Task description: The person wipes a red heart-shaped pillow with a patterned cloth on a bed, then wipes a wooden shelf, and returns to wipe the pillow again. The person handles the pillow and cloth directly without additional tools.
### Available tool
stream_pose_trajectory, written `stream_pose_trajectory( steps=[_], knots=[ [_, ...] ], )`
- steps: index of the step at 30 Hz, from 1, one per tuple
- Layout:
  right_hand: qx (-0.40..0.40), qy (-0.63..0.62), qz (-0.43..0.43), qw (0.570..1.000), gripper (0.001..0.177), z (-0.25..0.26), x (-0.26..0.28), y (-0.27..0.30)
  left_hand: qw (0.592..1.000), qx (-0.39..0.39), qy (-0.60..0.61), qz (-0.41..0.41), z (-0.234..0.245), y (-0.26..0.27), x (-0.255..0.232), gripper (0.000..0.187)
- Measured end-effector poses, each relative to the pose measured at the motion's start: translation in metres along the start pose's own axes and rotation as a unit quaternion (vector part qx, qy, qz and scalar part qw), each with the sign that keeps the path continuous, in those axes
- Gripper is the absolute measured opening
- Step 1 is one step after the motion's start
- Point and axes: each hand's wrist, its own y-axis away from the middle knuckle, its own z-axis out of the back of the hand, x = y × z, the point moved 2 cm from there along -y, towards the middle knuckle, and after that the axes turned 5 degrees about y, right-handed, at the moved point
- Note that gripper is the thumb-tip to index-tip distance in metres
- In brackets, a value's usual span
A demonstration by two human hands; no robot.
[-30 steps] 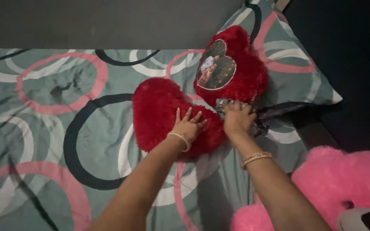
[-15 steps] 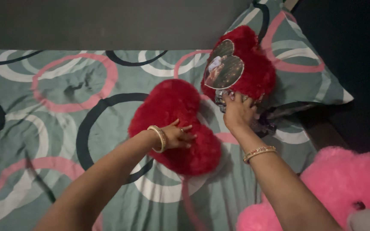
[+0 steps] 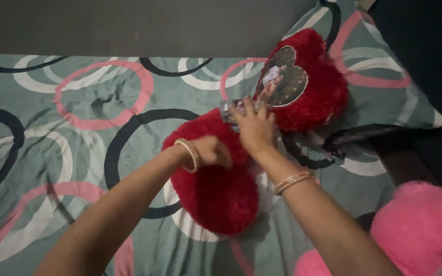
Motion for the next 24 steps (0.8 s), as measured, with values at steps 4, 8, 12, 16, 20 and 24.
stream_pose_trajectory(
  steps=[4,8,12,16,20,24],
  knots=[
    [0.058,-0.041,-0.059,0.996,0.072,-0.007,0.018,0.005,0.954,-0.267,-0.132,0.022,0.011,0.002,0.023,0.031],
    [0.076,-0.074,-0.172,0.979,0.080,-0.018,-0.003,0.002,0.844,-0.478,-0.193,0.148,0.012,0.013,0.057,0.043],
    [0.152,-0.090,-0.240,0.955,0.081,-0.032,-0.020,0.009,0.796,-0.512,-0.014,0.324,0.013,0.027,0.121,0.080],
    [0.143,-0.079,-0.167,0.972,0.062,-0.050,0.004,0.009,0.876,-0.394,0.152,0.231,-0.014,0.008,0.160,0.088],
    [0.111,-0.083,-0.096,0.986,0.044,-0.037,0.045,0.006,0.862,-0.407,0.162,0.255,-0.033,-0.031,0.178,0.091],
    [0.119,-0.136,-0.046,0.983,0.059,0.001,0.073,0.013,0.882,-0.433,0.024,0.184,-0.030,-0.046,0.168,0.087]
  ],
)
